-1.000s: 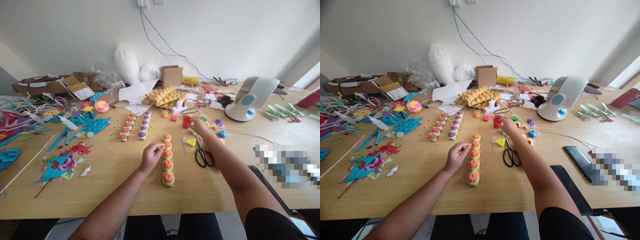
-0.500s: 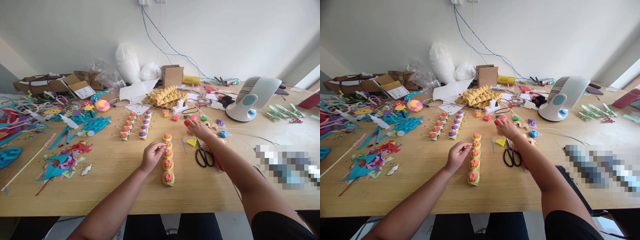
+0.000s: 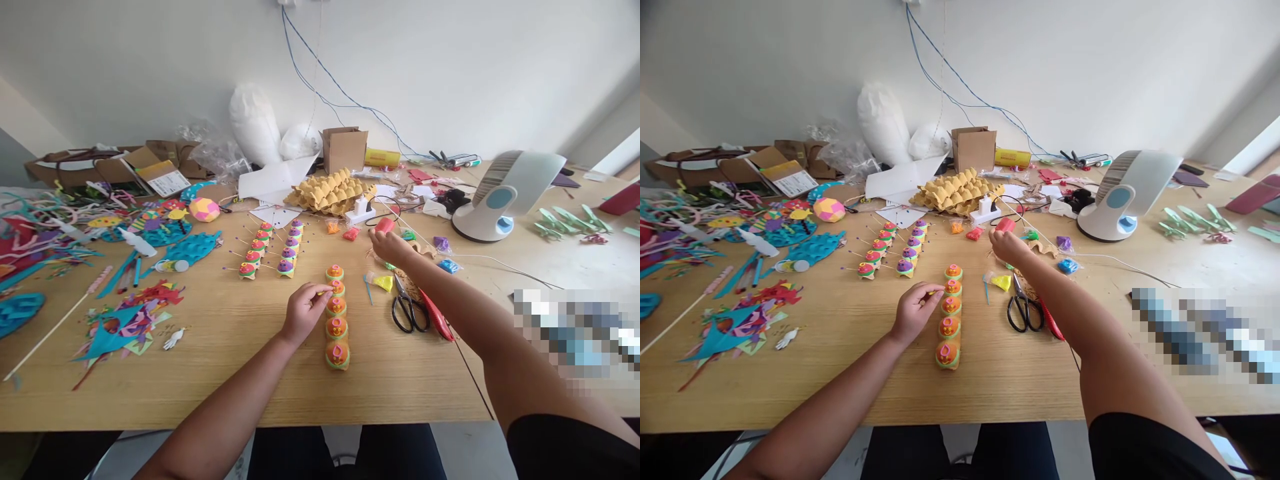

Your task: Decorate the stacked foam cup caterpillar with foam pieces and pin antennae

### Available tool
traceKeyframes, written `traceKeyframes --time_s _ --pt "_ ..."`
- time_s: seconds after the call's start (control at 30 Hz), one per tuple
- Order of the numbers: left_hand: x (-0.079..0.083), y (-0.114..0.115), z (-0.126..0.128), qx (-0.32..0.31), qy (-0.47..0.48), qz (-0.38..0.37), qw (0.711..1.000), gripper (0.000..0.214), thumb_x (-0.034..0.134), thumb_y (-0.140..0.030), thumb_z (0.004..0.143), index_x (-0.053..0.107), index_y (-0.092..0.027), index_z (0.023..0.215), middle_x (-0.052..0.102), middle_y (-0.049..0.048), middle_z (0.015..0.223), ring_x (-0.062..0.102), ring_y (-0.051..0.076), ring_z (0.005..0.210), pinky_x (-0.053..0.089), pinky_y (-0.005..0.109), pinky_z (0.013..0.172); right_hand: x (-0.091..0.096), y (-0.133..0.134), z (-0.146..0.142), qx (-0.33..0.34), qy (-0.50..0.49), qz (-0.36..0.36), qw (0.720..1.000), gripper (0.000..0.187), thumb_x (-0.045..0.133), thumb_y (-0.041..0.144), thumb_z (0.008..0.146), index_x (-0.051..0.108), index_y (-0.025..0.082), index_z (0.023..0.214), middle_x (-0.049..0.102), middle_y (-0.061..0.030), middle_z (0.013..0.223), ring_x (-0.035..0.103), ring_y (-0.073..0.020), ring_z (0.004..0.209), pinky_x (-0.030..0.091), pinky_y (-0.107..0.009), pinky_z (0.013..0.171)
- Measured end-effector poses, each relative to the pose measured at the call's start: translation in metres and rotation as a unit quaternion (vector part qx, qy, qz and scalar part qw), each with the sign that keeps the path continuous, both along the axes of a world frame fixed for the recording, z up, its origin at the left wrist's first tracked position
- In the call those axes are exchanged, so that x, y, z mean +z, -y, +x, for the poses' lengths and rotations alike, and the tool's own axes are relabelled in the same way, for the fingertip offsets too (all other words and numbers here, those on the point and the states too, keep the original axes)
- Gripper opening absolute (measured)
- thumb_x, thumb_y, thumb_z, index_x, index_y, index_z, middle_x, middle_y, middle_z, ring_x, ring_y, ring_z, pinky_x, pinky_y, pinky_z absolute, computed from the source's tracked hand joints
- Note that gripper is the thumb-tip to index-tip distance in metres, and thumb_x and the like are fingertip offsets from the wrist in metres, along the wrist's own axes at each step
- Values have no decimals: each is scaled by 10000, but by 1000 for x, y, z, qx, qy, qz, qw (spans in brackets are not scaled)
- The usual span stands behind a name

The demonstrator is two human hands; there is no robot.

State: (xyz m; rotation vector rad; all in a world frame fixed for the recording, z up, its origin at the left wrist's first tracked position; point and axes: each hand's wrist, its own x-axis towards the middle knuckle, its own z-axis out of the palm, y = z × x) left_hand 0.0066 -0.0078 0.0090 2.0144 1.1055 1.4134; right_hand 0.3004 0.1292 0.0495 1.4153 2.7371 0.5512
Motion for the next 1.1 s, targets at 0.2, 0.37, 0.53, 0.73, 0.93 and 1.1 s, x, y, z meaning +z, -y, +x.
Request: traceKeyframes --time_s 0.2,0.37,0.53,0.73,0.93,1.1 --pt "-1 0 0 0 8 4 1000 135 614 -283 940 722 -208 970 705 34 872 613 129 736 489 255 669 19 -4 3 -82 -59 25 995 407 376 29 853 711 85 1078 544 -239 1371 526 -357 1106 486 -461 791" --pt "0 1 0 -6 6 -1 1000 139 614 -290 940 722 -208 971 708 37 874 617 130 734 488 256 662 26 -5 13 -216 -277 30 936 183 544 242 880 702 184 953 636 -156 1230 589 -306 1024 492 -398 797" --pt "0 0 0 0 6 0 1000 144 612 -298 941 725 -213 971 703 33 851 603 129 710 489 260 660 15 -4 20 -315 -320 -30 893 167 605 336 831 689 216 912 703 -99 943 628 -249 833 457 -324 670" --pt "-1 0 0 0 1 -2 1000 148 612 -302 941 726 -212 971 700 30 840 601 129 706 489 260 666 8 -3 20 -342 -330 -59 878 235 621 400 814 668 220 958 705 -107 964 635 -259 837 460 -324 668" --pt "1 0 0 -2 4 -6 1000 159 603 -309 946 725 -212 975 710 42 867 615 139 727 496 272 674 13 -2 26 -288 -464 0 838 287 526 257 841 610 209 1112 678 -147 1133 618 -291 955 496 -410 799" --pt "1 0 0 -3 5 -2 1000 151 610 -305 942 725 -212 975 710 41 864 618 139 729 491 268 663 29 -26 26 -194 -704 51 682 180 402 147 843 569 212 859 630 -31 815 630 -167 797 526 -328 779"
